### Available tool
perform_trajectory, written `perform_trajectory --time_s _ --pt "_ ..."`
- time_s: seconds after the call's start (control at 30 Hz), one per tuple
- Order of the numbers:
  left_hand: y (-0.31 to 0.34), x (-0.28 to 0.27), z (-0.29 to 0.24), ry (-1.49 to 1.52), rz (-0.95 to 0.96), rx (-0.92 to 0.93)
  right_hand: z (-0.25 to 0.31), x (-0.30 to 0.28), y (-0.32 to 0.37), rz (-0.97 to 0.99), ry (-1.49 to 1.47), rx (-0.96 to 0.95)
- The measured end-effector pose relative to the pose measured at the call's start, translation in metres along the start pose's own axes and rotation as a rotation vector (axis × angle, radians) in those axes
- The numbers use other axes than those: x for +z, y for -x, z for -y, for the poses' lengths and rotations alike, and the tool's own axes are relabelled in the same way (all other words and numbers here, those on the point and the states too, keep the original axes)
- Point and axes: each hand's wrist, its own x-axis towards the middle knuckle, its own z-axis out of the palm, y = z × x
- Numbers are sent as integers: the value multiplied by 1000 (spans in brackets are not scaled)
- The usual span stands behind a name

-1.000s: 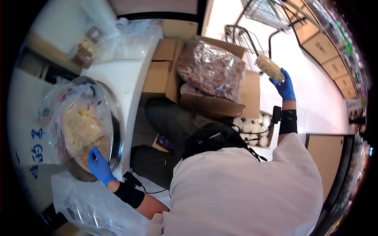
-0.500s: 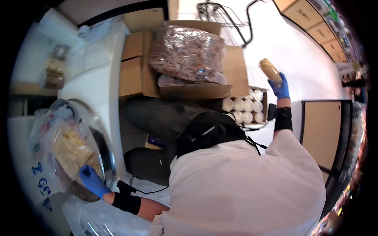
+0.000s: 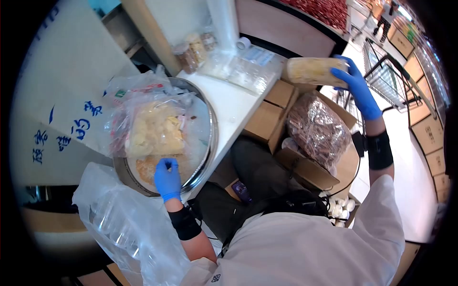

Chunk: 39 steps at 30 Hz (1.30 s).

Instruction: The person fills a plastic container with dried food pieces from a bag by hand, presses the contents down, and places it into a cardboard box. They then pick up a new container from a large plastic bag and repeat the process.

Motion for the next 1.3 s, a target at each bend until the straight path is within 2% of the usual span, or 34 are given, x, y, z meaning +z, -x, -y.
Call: perform_trajectory --time_s 0.13,0.17,0.23,0.3,0.33,0.4,0.43,0.5,0.57,0.63,0.7,0.77,0.87,0.93,1.0,1.03,1.1,1.13,1.17,1.23,1.27,1.3 --pt "2 0 -15 -62 29 -63 36 112 -71 263 190 -155" --pt "3 -1 -17 -61 9 -71 40 141 -87 343 251 -183" --pt "3 -4 -25 -159 88 -97 30 202 -117 442 316 -345" --pt "4 -1 -16 -183 75 -77 32 258 -124 362 666 -461" --pt "5 -1 -16 -184 76 -83 26 281 -132 369 659 -480" --pt "6 0 -19 -188 51 -72 21 321 -146 545 711 -469" --pt "6 0 -20 -188 33 -83 21 334 -151 553 708 -488" --pt "7 -2 -24 -193 28 -74 22 356 -157 437 722 -410" --pt "9 -5 -30 -200 15 -84 13 370 -176 484 700 -413" --pt "8 -5 -31 -214 32 -86 8 383 -184 414 599 -418" --pt "8 -6 -31 -198 7 -70 3 394 -191 437 620 -425" --pt "13 -6 -30 -189 -12 -64 -8 405 -190 271 650 -585" --pt "10 -7 -32 -169 19 -136 -14 413 -195 357 622 -613" --pt "10 -8 -34 -182 0 -102 -15 409 -194 404 612 -614" --pt "9 -6 -34 -172 -10 -110 -13 401 -187 328 596 -566" --pt "9 -8 -35 -171 -23 -112 -8 395 -175 351 599 -569" --pt "10 -11 -37 -174 -26 -157 9 381 -146 267 495 -618" --pt "9 -8 -33 -238 -8 -151 23 377 -125 375 504 -541" --pt "7 -7 -32 -301 6 -141 27 378 -105 390 501 -550" --pt "7 -9 -32 -268 14 -162 28 380 -65 650 505 -516" --pt "5 -7 -29 -273 27 -170 26 382 -51 662 503 -527" --pt "6 -5 -26 -278 40 -178 21 384 -37 803 546 -634"
